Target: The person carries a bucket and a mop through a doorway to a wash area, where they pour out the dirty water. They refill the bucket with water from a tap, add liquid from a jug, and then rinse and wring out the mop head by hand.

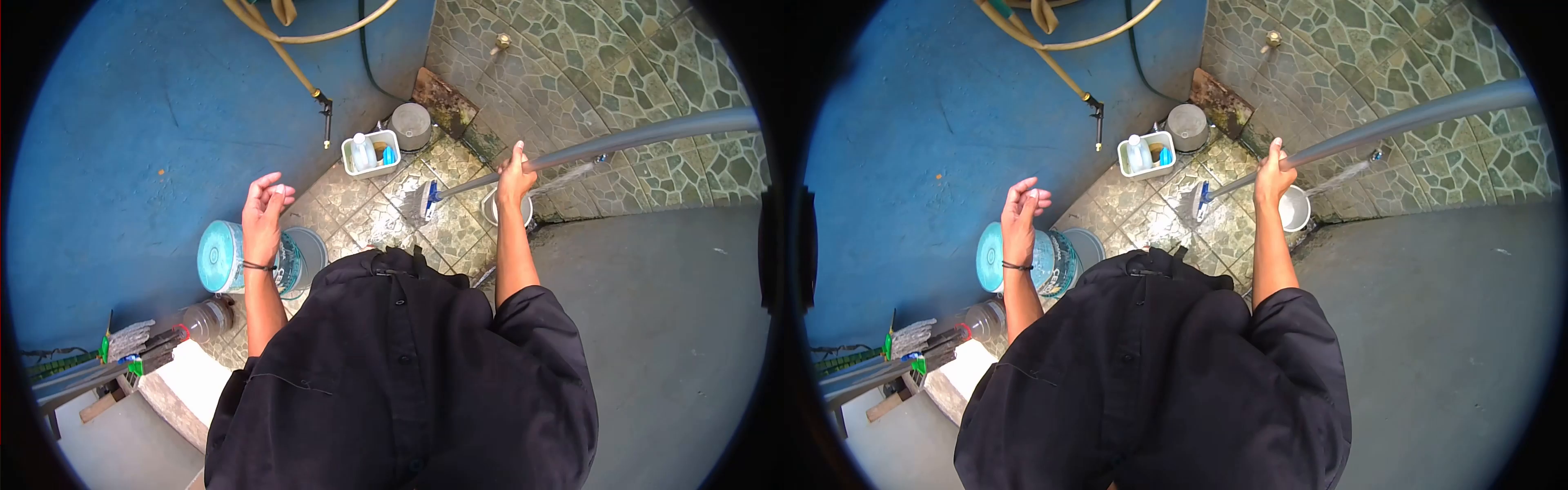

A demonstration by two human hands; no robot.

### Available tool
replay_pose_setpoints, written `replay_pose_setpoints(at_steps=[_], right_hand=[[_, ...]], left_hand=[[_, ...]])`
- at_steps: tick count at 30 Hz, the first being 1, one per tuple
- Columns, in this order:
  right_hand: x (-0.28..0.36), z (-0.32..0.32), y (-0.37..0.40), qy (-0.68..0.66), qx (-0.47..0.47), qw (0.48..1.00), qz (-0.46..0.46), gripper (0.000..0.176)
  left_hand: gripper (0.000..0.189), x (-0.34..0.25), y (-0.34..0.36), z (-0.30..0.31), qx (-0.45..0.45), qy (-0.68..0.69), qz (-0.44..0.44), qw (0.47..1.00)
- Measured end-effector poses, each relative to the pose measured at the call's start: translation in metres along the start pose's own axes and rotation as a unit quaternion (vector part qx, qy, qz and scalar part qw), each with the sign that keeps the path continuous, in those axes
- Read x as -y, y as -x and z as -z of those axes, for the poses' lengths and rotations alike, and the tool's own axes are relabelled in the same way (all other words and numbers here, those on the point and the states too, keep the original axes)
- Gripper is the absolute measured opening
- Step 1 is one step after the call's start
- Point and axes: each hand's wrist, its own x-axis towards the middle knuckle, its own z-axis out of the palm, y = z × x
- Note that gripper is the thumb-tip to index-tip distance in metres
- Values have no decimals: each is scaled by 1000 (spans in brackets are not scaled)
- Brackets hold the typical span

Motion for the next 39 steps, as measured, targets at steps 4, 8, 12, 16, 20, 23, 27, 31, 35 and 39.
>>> replay_pose_setpoints(at_steps=[4,8,12,16,20,23,27,31,35,39], right_hand=[[24,20,-10,-89,-20,995,31,47],[7,46,-13,-124,-45,991,35,50],[0,52,-10,-117,-4,991,61,52],[3,52,-24,-137,57,987,57,49],[4,58,-59,-83,85,991,60,43],[-15,72,-114,-85,34,994,58,41],[-34,75,-117,-21,61,998,5,40],[-31,57,-114,-5,125,992,0,43],[-29,60,-123,-5,156,988,-5,44],[-32,69,-146,-35,132,991,-7,40]], left_hand=[[29,25,-12,17,6,-23,27,999],[30,36,-21,20,12,-37,57,998],[30,38,-29,14,38,-42,78,995],[29,24,-27,3,37,-54,73,995],[31,23,-15,-3,30,-86,82,992],[33,19,0,-6,21,-121,89,989],[34,21,17,-9,-8,-143,99,985],[35,19,20,-12,-19,-164,128,978],[35,20,6,-22,-11,-158,130,979],[35,24,-29,-34,27,-171,127,977]])
